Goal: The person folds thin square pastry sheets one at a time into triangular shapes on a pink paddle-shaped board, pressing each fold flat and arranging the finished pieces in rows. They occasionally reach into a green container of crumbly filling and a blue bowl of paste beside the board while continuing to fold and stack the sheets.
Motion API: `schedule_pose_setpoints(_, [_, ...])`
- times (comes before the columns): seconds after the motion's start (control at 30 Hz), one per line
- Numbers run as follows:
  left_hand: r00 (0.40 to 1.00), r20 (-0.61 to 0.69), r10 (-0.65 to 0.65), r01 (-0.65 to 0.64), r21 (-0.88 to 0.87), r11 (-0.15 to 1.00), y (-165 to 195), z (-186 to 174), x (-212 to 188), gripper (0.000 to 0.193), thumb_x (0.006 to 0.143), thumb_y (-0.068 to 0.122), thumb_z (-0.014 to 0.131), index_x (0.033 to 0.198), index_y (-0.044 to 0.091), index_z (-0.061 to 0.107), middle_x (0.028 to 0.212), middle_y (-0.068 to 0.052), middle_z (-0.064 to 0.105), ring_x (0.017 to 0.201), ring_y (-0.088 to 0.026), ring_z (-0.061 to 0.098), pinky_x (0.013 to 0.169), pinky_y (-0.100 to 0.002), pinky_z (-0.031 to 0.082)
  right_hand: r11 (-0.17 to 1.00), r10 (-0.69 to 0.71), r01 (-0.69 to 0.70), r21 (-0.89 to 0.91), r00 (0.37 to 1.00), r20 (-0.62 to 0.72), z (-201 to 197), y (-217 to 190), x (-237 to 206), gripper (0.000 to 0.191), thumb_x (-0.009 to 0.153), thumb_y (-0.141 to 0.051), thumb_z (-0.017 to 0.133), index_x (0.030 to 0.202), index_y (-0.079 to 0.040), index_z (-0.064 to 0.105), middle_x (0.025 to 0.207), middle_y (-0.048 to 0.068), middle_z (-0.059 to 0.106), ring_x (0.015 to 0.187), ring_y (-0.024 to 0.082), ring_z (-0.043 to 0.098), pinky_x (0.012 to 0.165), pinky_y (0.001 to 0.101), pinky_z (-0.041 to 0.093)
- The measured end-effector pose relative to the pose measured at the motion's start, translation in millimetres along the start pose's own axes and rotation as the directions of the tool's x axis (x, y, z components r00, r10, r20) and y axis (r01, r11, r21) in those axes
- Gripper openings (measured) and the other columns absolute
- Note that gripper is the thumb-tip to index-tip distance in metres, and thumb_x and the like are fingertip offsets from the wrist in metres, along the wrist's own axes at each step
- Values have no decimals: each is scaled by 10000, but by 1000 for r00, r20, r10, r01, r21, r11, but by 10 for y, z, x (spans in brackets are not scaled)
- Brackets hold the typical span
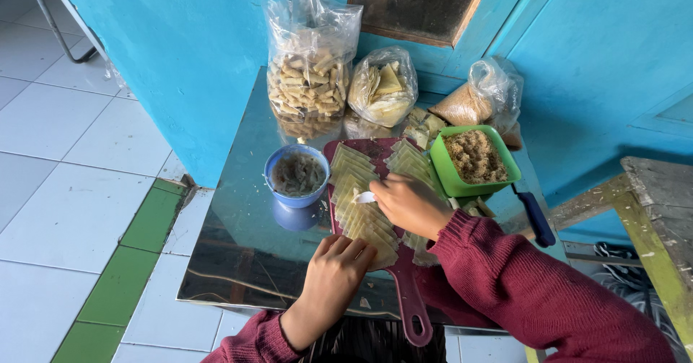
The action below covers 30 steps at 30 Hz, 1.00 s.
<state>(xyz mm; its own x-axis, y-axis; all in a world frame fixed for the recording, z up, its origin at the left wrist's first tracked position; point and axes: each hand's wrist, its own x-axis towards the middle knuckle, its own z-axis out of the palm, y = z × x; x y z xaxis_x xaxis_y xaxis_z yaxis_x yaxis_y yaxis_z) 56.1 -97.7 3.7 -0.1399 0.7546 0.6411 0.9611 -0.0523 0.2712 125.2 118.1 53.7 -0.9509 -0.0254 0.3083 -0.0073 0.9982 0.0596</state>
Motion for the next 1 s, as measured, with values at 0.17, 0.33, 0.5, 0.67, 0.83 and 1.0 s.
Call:
schedule_pose_setpoints(0.17, [1000, 12, -6, 6, -13, 1000, -3, 2, -4, 165, 789, 142, 681, 951, 122, 663, 887, -13, 621, 898, -213, 648, 840, -363, 503, 1000, -16, 16, -6, 1000, -7, 115, 61, 13, 73, 922, -96, 648, 910, -40, 603, 715, 69, 654, 773, 231, 659, 704, 367, 555])
schedule_pose_setpoints(0.33, [1000, 5, -2, 2, -5, 1000, -7, -1, -8, 158, 790, 146, 678, 945, 121, 661, 890, -17, 620, 904, -215, 650, 843, -364, 503, 999, 8, -7, -45, 1000, 15, 224, 152, 115, 89, 857, -53, 650, 934, -28, 612, 751, 92, 668, 815, 265, 646, 744, 381, 546])
schedule_pose_setpoints(0.5, [1000, 7, -3, 3, -3, 1000, 1, 13, -11, 170, 791, 142, 675, 959, 119, 668, 889, -15, 621, 902, -211, 649, 844, -360, 503, 996, -20, 23, -89, 999, 27, 280, 236, 169, 166, 824, 5, 635, 989, -12, 621, 804, 100, 682, 853, 254, 640, 788, 367, 543])
schedule_pose_setpoints(0.67, [1000, 1, -4, 4, -8, 1000, 6, 17, -18, 170, 796, 143, 674, 964, 120, 670, 891, -14, 622, 903, -207, 650, 842, -357, 502, 976, -121, 108, -188, 991, -59, 311, 232, 206, 238, 764, 28, 641, 997, -19, 632, 833, 92, 673, 875, 238, 618, 807, 365, 537])
schedule_pose_setpoints(0.83, [1000, 8, -5, 5, -2, 1000, 6, 11, -7, 158, 797, 142, 671, 954, 125, 665, 886, -11, 625, 898, -206, 652, 841, -357, 501, 941, -162, 120, -315, 981, -110, 313, 213, 251, 162, 805, -15, 664, 961, -33, 623, 802, 69, 638, 840, 221, 603, 785, 358, 518])
schedule_pose_setpoints(1.0, [1000, 2, -3, 3, -18, 1000, 3, -2, -21, 199, 796, 129, 672, 994, 113, 673, 920, -13, 643, 912, -207, 654, 854, -356, 501, 951, 250, -233, 202, 966, -63, 335, 314, 302, 33, 945, -75, 632, 940, -49, 612, 749, 103, 653, 674, 250, 651, 634, 410, 513])
